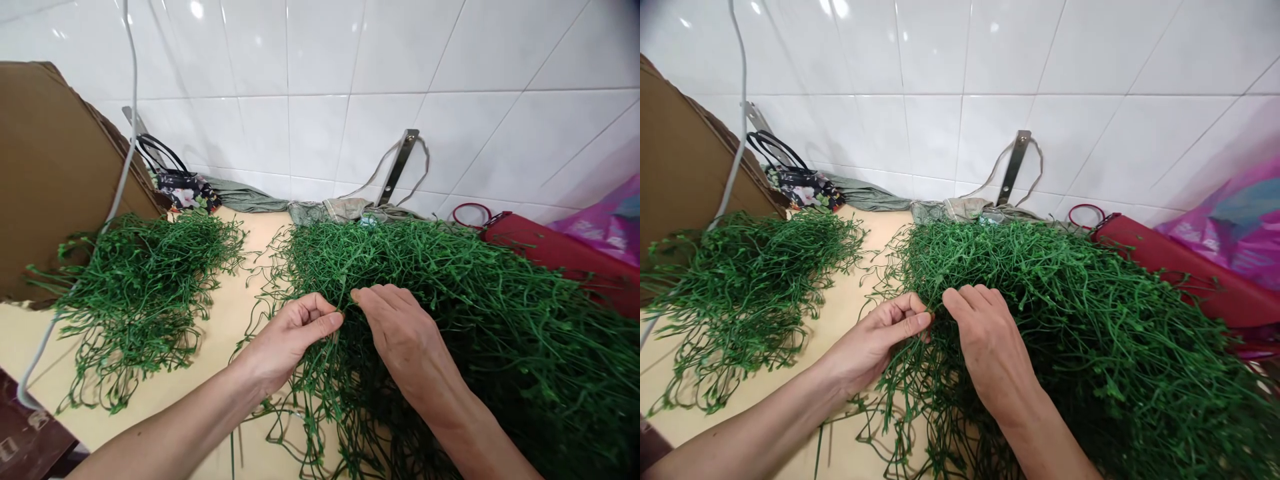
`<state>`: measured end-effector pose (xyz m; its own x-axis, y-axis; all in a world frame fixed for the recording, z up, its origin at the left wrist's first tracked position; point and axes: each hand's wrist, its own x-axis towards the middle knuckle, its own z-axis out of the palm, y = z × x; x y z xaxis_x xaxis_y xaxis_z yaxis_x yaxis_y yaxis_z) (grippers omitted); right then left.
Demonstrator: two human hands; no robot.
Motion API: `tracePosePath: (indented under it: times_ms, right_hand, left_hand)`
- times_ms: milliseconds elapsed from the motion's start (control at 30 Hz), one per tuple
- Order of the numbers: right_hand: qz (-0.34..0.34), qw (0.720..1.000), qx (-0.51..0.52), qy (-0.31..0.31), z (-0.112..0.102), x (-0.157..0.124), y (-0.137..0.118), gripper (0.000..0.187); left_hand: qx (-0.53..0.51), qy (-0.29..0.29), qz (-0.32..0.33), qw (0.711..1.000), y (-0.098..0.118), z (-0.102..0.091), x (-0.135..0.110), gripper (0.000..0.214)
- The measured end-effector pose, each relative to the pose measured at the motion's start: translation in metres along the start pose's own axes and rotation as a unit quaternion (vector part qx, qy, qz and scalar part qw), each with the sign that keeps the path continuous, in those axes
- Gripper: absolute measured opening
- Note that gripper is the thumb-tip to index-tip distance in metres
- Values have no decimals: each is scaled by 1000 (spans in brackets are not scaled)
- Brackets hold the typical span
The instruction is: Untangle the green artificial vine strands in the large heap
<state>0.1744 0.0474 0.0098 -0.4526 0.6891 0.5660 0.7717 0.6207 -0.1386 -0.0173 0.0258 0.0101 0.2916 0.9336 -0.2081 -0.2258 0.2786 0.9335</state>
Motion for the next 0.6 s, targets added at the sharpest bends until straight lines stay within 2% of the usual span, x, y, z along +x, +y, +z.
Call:
tracePosePath:
  times_ms: [100, 133, 200, 267, 433, 500, 600]
  right_hand:
    - [47, 996, -39, 61, -13, 2, 24, 29]
    - [69, 993, -50, 84, -19, 3, 29, 23]
    - [101, 984, -63, 136, -30, 6, 33, 13]
    - [115, 982, -47, 143, -34, 8, 26, 12]
    - [157, 986, 46, 33, -29, 2, 5, 26]
    - [186, 976, 110, -26, -32, 0, 2, 28]
    - [223, 946, 215, -100, -41, 5, -1, 28]
  left_hand:
    - [-12, -59, -5, 998, 6, 2, -14, 36]
    - [-12, -70, -6, 997, 8, 3, -17, 34]
    - [-12, -54, -4, 998, 11, 4, -18, 32]
    - [-26, -10, -2, 1000, 12, 4, -13, 31]
    - [-67, 73, 7, 995, 6, 0, 4, 27]
    - [-66, 83, 23, 994, 3, -1, 7, 25]
    - [-73, 80, 59, 992, 0, 0, 7, 24]
